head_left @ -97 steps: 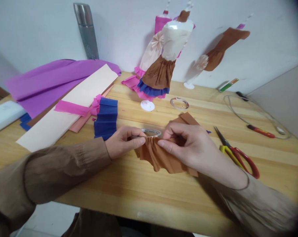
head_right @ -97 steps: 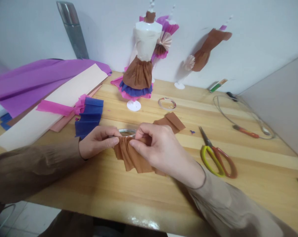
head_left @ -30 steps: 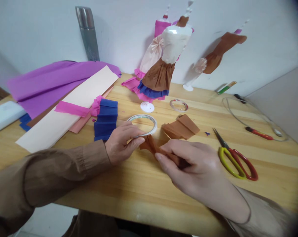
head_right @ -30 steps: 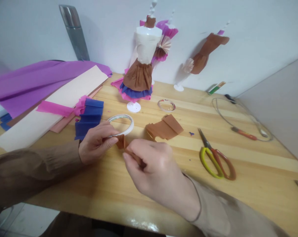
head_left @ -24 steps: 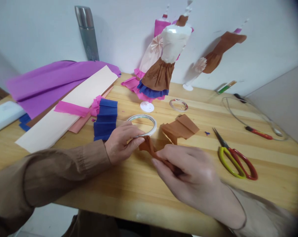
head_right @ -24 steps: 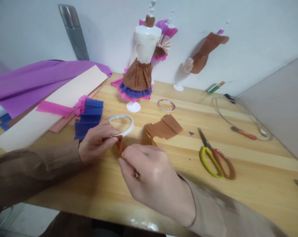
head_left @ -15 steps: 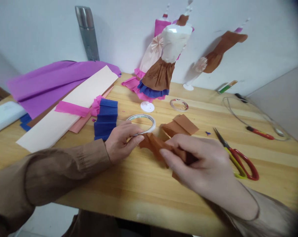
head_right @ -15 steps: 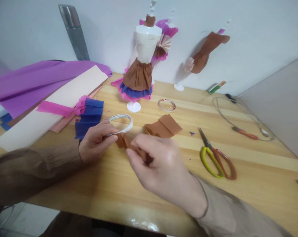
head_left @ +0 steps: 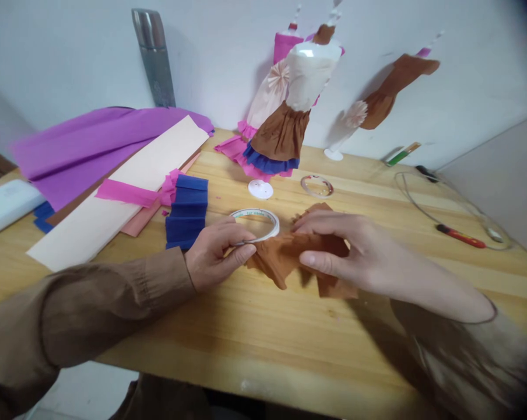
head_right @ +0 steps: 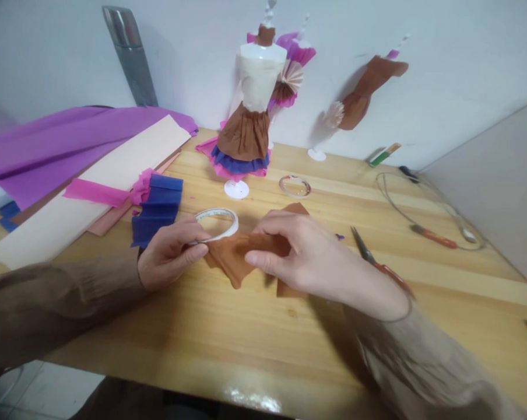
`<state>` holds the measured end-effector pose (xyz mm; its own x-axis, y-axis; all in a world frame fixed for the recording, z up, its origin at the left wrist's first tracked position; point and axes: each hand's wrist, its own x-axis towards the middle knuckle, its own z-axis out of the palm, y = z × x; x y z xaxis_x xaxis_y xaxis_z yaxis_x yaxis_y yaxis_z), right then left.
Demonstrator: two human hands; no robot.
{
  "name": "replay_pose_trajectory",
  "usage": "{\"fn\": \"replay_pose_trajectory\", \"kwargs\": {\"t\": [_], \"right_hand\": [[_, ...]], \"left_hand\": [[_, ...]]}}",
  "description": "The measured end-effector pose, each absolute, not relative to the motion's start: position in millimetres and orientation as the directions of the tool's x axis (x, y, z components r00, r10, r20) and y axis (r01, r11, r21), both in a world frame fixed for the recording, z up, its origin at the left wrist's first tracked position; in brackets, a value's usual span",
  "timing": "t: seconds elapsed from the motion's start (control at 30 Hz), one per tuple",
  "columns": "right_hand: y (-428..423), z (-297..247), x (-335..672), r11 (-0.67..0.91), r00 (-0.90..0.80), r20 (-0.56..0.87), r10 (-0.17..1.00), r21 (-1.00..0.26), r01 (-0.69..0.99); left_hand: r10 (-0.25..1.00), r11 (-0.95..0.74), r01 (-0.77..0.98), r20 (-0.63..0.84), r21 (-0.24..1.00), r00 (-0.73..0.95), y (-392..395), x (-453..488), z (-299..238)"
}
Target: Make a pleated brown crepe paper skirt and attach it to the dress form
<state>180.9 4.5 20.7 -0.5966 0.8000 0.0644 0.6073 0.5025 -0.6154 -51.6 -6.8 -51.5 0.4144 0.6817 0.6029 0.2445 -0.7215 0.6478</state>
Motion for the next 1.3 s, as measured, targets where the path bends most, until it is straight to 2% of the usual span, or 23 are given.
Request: {"fn": "replay_pose_trajectory", "kwargs": {"t": [0.13,0.2,0.4,0.5,0.6,0.77,1.0,1.17,1.3], "right_hand": [[-3,16,170,0.346,-0.525,0.01,0.851,-0.762,0.547],[-8,12,164,0.304,-0.496,-0.002,0.868,-0.789,0.535],[-17,16,157,0.351,-0.473,0.097,0.876,-0.801,0.486],[-17,18,154,0.313,-0.465,0.069,0.883,-0.824,0.472],[-17,15,151,0.323,-0.463,0.048,0.885,-0.78,0.537],[-19,7,153,0.408,-0.447,0.138,0.884,-0.694,0.593],[-21,8,152,0.495,-0.449,0.258,0.855,-0.662,0.563],[-22,5,149,0.578,-0.532,0.298,0.793,-0.644,0.501],[-22,4,149,0.564,-0.517,0.29,0.806,-0.643,0.518]], "left_hand": [[0.66,-0.74,0.243,0.609,0.627,0.439,-7,-52,-51],[0.65,-0.751,0.245,0.62,0.613,0.44,-8,-51,-51],[0.626,-0.773,0.245,0.647,0.585,0.435,-9,-51,-52],[0.644,-0.758,0.266,0.622,0.595,0.445,-10,-51,-52],[0.647,-0.754,0.25,0.618,0.608,0.446,-9,-52,-52],[0.639,-0.762,0.245,0.629,0.6,0.443,-8,-51,-52],[0.663,-0.734,0.246,0.59,0.633,0.461,-10,-51,-49],[0.669,-0.727,0.229,0.592,0.648,0.449,-10,-50,-51],[0.663,-0.733,0.228,0.596,0.641,0.454,-10,-50,-51]]}}
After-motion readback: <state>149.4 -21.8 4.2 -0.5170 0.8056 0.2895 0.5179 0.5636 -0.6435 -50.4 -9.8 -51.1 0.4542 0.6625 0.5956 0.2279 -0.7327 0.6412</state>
